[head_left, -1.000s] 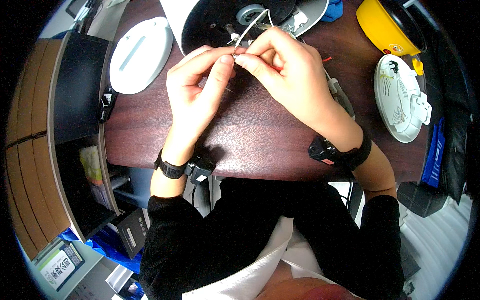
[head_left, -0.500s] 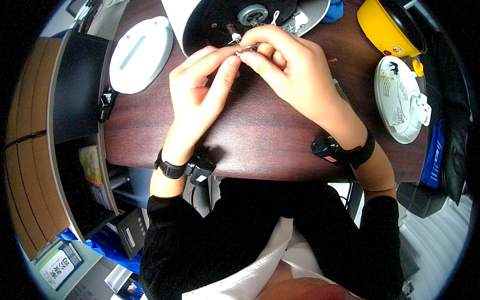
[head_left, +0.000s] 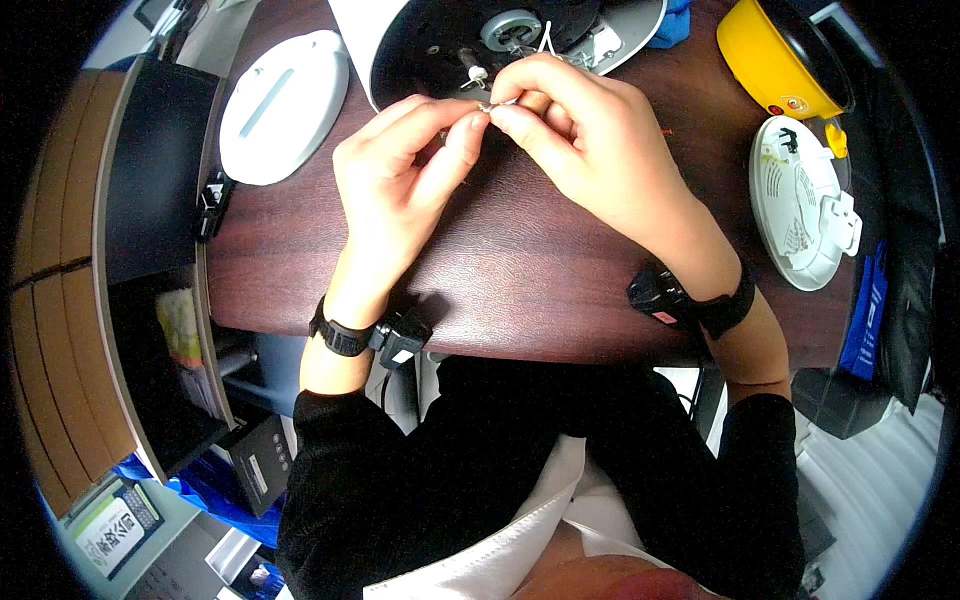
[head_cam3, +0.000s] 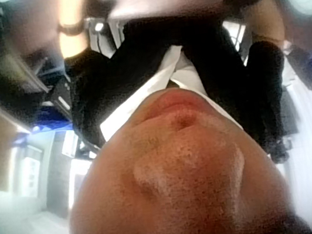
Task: The person repairs a white electric kettle by connecting internal wires to the heating element. They strip wire ends, twist them together, and secure the connections with a screwdriver.
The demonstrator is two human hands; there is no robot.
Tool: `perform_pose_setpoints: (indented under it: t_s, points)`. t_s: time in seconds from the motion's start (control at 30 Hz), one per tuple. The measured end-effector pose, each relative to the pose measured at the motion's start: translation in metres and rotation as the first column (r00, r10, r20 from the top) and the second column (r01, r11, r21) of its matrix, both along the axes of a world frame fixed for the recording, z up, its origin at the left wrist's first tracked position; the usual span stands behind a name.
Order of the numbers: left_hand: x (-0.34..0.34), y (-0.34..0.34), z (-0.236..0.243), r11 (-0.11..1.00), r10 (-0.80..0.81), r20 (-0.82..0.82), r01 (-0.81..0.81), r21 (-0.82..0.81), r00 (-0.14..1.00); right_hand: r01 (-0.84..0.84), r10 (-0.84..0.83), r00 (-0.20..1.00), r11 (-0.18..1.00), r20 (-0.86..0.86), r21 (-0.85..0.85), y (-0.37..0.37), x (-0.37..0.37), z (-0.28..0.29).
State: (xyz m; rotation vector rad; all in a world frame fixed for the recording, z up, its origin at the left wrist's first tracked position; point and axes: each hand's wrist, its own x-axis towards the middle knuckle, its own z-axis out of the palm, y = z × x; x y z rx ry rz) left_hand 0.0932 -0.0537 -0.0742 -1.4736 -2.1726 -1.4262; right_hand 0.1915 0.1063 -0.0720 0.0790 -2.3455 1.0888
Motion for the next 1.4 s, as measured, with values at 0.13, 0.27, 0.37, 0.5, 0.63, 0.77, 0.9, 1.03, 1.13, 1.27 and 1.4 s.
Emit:
perform_pose_setpoints:
  t_s: [0.13,0.27,0.37,0.5,0.63,0.77,0.9,1.03,1.13,1.27,1.4]
  points:
    - [0.000,0.000,0.003,0.999,0.045,-0.113,-0.047,-0.018,0.993,-0.004,0.004,1.000,1.000,-0.013,0.001,0.002,-0.002,0.000]
    - [0.000,0.000,0.004,0.998,0.053,-0.111,-0.056,-0.025,0.992,0.024,-0.024,0.998,1.000,-0.051,0.013,0.000,-0.004,-0.004]
    - [0.000,0.000,0.006,0.998,0.042,-0.107,-0.047,-0.043,0.993,0.023,-0.023,1.000,1.000,-0.020,-0.014,-0.003,-0.002,-0.006]
    - [-0.004,0.005,-0.002,0.999,0.018,-0.042,-0.020,-0.045,0.999,0.146,-0.133,0.987,0.976,-0.092,0.158,-0.002,-0.007,-0.011]
    - [-0.006,0.007,-0.006,0.996,0.052,-0.004,-0.052,-0.074,0.999,0.201,-0.157,0.975,0.926,-0.156,0.319,0.001,-0.014,-0.015]
    - [-0.007,0.006,-0.009,0.991,0.092,0.041,-0.088,-0.104,0.995,0.211,-0.146,0.973,0.879,-0.179,0.427,0.004,-0.020,-0.020]
    - [-0.006,0.006,-0.012,0.988,0.131,0.089,-0.123,-0.089,0.987,0.191,-0.126,0.980,0.828,-0.157,0.528,0.004,-0.020,-0.016]
    - [-0.004,0.005,-0.014,0.989,0.149,0.142,-0.144,-0.044,0.979,0.166,-0.069,0.982,0.747,-0.174,0.644,0.004,-0.022,-0.005]
    - [-0.002,0.003,-0.013,0.984,0.176,0.224,-0.165,-0.066,0.959,0.134,-0.046,0.989,0.687,-0.141,0.714,0.005,-0.025,0.001]
    - [-0.005,0.003,-0.021,0.995,0.099,0.226,-0.097,-0.019,0.969,0.107,0.017,0.988,0.638,-0.153,0.762,0.008,-0.031,0.008]
    - [-0.005,0.004,-0.028,0.995,0.072,0.310,-0.092,0.050,0.948,0.025,0.076,0.993,0.584,-0.085,0.811,0.007,-0.036,0.018]
